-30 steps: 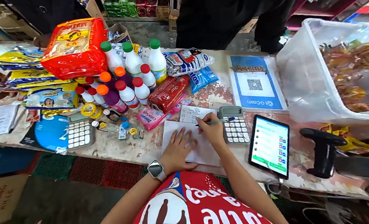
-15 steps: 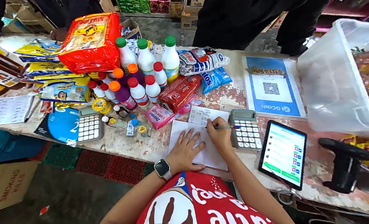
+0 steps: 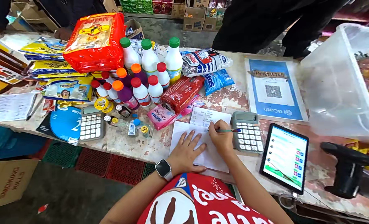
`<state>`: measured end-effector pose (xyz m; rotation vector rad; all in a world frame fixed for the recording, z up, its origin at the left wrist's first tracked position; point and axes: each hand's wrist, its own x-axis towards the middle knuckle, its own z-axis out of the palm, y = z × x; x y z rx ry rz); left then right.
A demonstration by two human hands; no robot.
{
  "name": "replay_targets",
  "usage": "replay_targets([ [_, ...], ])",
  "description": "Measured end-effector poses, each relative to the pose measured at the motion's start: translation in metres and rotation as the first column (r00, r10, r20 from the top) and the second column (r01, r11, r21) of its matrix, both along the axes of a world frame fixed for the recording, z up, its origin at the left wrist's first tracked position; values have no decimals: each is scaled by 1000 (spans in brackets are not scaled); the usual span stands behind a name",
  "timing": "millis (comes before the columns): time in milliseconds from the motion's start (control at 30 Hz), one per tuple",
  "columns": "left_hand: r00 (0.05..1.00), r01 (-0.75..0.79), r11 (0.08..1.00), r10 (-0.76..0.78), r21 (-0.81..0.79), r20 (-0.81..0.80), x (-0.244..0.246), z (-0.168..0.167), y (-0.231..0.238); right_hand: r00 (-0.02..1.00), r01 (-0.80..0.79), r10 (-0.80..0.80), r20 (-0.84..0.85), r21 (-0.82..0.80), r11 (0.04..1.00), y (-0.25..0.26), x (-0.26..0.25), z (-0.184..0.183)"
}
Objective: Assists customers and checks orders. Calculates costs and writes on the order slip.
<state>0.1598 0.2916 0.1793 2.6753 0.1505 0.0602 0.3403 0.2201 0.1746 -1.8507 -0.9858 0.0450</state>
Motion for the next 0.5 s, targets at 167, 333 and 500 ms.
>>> replay_targets([
  [167,1000,0,1000,0,1,2,0,1,1,1000,3,-3,-20,2,1000,0,4,-2],
  [333,1000,0,1000,-1,-16,-13,0,2,1,1000,9,-9,-22,14,1000,0,4,-5],
  [500,1000,-3,1000,3,-8,10,0,-1,1,999,10,-9,-38,13,1000,0,3,-4],
])
